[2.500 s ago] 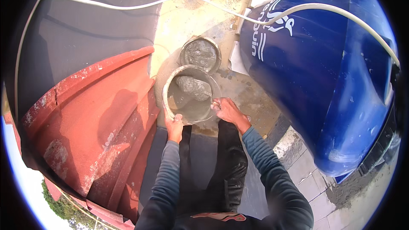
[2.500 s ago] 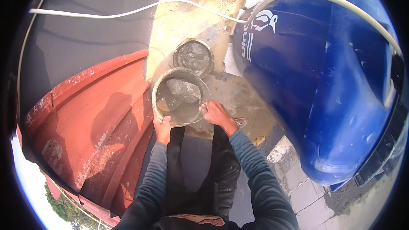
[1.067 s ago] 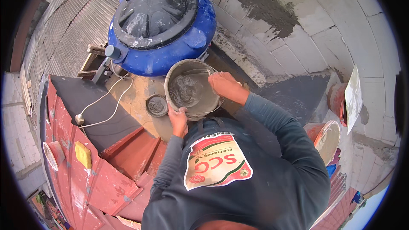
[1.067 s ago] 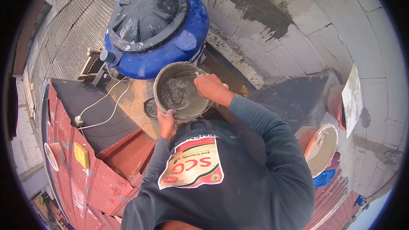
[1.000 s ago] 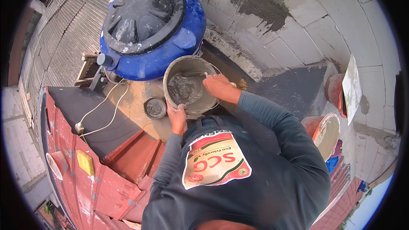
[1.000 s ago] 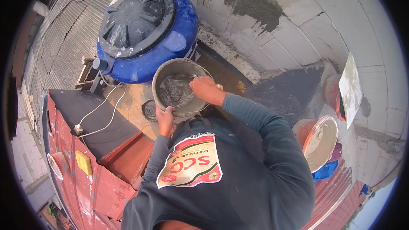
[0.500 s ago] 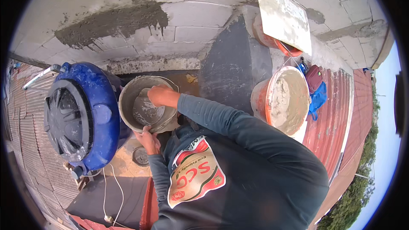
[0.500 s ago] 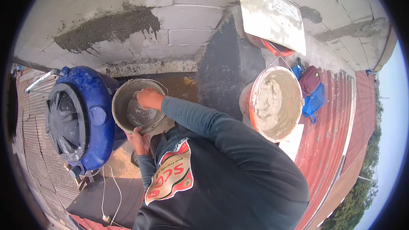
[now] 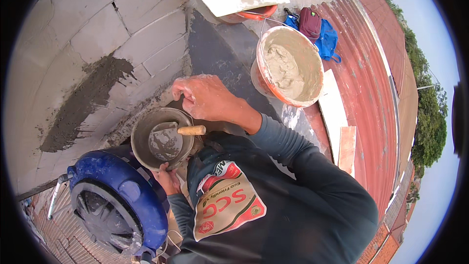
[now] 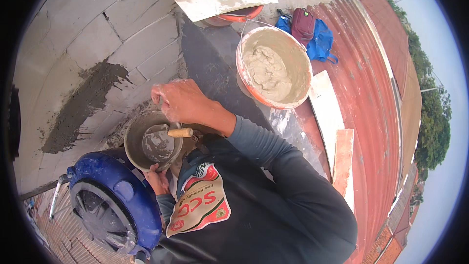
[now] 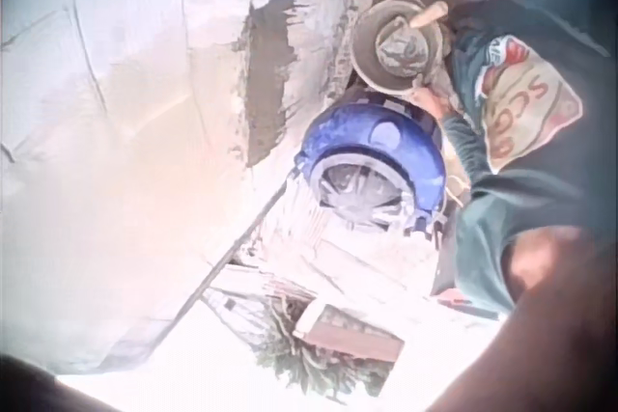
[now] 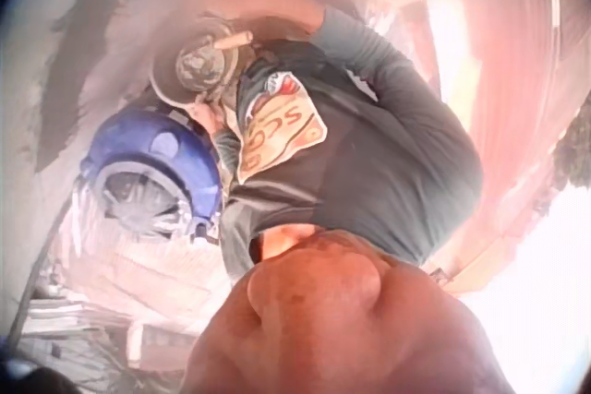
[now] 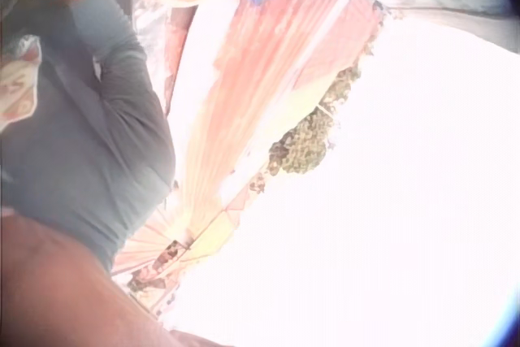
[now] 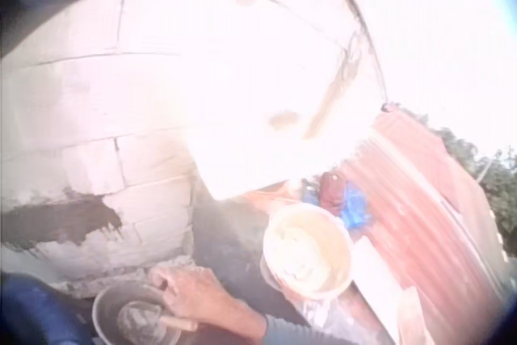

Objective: The person applies cement mixture from a bucket to a wall using a trowel.

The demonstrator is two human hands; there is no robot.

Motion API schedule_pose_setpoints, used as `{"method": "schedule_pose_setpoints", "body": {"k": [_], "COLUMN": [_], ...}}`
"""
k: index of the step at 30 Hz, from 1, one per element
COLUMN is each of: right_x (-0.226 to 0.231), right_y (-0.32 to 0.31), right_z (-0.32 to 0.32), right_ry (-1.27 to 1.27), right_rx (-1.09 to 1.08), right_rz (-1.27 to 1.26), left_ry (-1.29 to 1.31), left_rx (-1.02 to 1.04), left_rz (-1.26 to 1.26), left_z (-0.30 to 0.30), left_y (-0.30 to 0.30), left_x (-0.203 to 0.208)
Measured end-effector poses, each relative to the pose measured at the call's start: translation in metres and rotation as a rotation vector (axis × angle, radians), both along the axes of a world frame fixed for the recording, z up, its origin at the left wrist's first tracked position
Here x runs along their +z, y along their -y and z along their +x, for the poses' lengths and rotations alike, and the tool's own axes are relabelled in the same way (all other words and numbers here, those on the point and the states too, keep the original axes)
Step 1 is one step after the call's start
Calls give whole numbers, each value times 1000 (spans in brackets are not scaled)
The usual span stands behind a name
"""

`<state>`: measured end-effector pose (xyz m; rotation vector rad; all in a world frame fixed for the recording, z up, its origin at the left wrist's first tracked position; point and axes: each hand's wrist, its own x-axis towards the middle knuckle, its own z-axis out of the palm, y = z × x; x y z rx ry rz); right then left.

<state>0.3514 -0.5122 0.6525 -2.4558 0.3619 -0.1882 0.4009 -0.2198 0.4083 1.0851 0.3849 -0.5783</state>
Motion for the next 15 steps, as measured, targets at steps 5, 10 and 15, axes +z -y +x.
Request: {"method": "schedule_pose_setpoints", "body": {"k": [5, 10, 15], "right_x": [-107, -161, -187], "right_y": [-47, -81, -90], "right_z": [4, -1, -7], "right_ry": [-87, -714, -702], "right_rx": [157, 221, 191], "right_rz": [-213, -272, -304], "left_ry": [33, 85, 92], "left_rx": [-87, -64, -110], "left_rz": [12, 19, 126], "left_z": [4, -3, -1], "left_y": [4, 4, -1], "left_x": [0, 0, 3]}}
